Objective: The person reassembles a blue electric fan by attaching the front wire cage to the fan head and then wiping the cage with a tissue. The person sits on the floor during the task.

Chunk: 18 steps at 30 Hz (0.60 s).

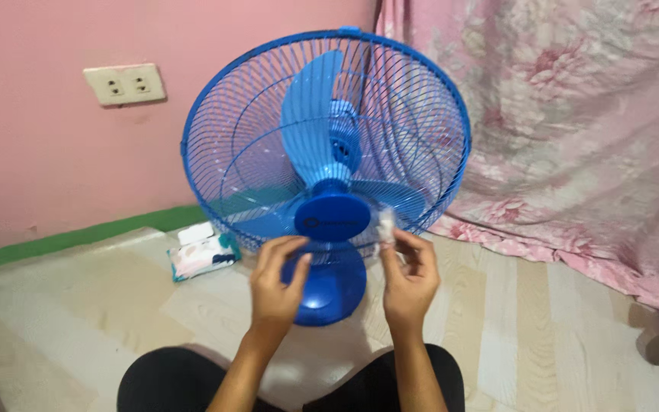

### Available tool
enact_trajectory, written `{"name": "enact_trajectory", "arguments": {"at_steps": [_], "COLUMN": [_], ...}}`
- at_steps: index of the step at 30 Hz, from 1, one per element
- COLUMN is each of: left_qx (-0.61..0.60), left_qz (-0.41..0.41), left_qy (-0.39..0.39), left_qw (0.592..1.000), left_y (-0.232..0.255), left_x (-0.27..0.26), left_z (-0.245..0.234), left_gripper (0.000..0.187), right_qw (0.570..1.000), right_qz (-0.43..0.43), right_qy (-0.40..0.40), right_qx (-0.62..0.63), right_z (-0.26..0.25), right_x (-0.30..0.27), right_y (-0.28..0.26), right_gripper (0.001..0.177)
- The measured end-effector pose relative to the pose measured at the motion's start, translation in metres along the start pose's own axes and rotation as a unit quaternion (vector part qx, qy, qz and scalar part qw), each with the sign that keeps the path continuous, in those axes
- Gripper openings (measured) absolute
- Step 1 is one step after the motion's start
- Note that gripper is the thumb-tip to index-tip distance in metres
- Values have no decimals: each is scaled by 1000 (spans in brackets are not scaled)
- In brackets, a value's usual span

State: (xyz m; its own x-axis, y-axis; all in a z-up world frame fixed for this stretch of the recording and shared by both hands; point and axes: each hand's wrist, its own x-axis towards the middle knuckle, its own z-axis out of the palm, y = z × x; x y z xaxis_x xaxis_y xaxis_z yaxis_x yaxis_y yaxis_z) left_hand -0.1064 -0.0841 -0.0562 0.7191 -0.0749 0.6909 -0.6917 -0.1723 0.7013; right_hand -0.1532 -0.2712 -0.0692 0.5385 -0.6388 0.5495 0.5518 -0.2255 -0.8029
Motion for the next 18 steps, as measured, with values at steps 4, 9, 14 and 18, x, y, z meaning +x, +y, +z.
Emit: {"name": "enact_trajectory", "arguments": {"at_steps": [4, 9, 14, 18], "left_qx": [75, 103, 115, 123], "left_qz": [-4, -12, -16, -15], "left_qy": [96, 148, 141, 133], "left_qw": [993, 984, 983, 983], "left_y": [-18, -37, -47, -54], "left_x": [4, 11, 13, 12], "left_z": [-1, -2, -1, 1], "left_gripper": [38, 71, 80, 83], "right_qw": [998, 989, 988, 981], "right_qz": [-11, -64, -82, -116], "right_qy": [63, 79, 60, 79], "right_qx": [-7, -108, -117, -134], "right_z": [-9, -3, 8, 6], "right_x": [16, 19, 20, 26], "right_y": [2, 9, 22, 29], "right_gripper": [23, 22, 29, 27]}}
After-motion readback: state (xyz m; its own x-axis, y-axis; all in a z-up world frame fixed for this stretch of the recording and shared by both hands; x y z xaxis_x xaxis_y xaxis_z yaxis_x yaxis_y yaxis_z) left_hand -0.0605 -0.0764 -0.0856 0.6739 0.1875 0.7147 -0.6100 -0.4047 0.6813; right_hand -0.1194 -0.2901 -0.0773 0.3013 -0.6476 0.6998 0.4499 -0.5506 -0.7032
